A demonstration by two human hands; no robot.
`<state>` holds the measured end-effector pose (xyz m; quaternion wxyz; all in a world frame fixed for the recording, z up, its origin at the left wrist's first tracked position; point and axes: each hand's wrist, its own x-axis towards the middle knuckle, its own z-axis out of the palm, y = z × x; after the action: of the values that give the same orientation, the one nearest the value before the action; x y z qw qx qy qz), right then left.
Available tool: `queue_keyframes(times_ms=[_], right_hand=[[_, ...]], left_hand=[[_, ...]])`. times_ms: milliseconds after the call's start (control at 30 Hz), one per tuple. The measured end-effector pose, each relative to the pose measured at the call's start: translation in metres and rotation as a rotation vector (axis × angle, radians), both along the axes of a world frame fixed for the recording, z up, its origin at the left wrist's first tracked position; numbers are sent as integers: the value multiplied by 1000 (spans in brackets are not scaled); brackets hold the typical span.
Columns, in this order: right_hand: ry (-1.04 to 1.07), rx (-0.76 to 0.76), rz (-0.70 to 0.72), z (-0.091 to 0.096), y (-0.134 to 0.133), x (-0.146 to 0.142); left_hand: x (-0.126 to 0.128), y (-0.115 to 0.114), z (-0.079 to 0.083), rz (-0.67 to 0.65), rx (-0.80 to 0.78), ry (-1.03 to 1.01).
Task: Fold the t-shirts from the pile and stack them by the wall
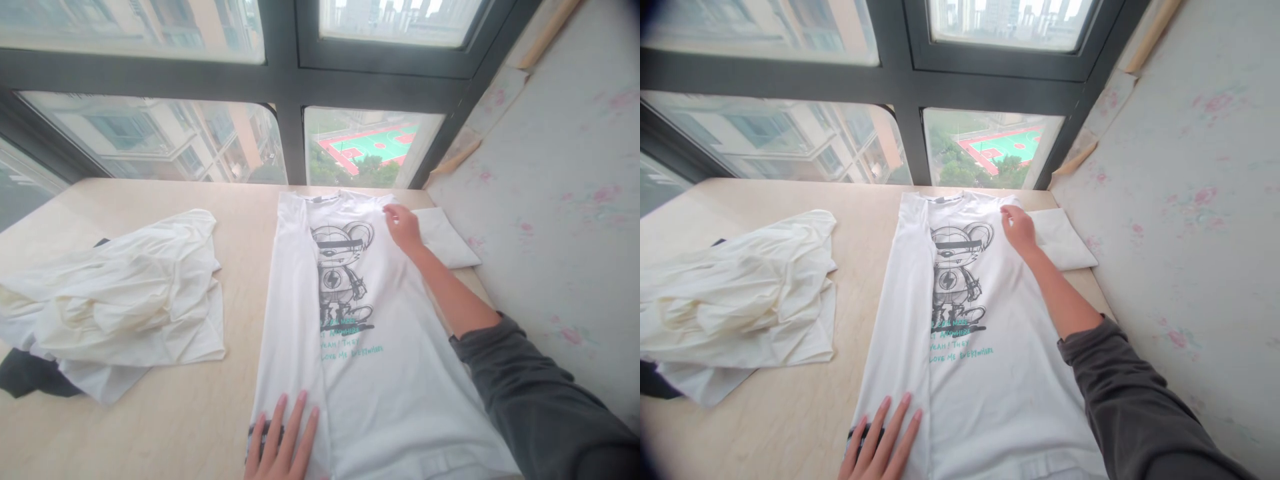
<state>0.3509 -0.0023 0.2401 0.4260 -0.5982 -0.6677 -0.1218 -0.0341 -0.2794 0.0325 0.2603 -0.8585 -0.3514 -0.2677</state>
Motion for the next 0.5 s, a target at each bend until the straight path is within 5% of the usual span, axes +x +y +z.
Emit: queue_keyframes(times_ms=[100,200,333,500], right_hand=[[150,-32,-243,4,-21,63],[267,-127,-313,1,-28,89],[395,-217,-265,-6,-19,87],[502,-326,-98,0,0,73]], left_hand=[[8,3,7,-31,44,-22],[36,6,20,-136,33,-99],[115,-2,33,-240,-68,-293],[218,-31,21,-369,13,-505]])
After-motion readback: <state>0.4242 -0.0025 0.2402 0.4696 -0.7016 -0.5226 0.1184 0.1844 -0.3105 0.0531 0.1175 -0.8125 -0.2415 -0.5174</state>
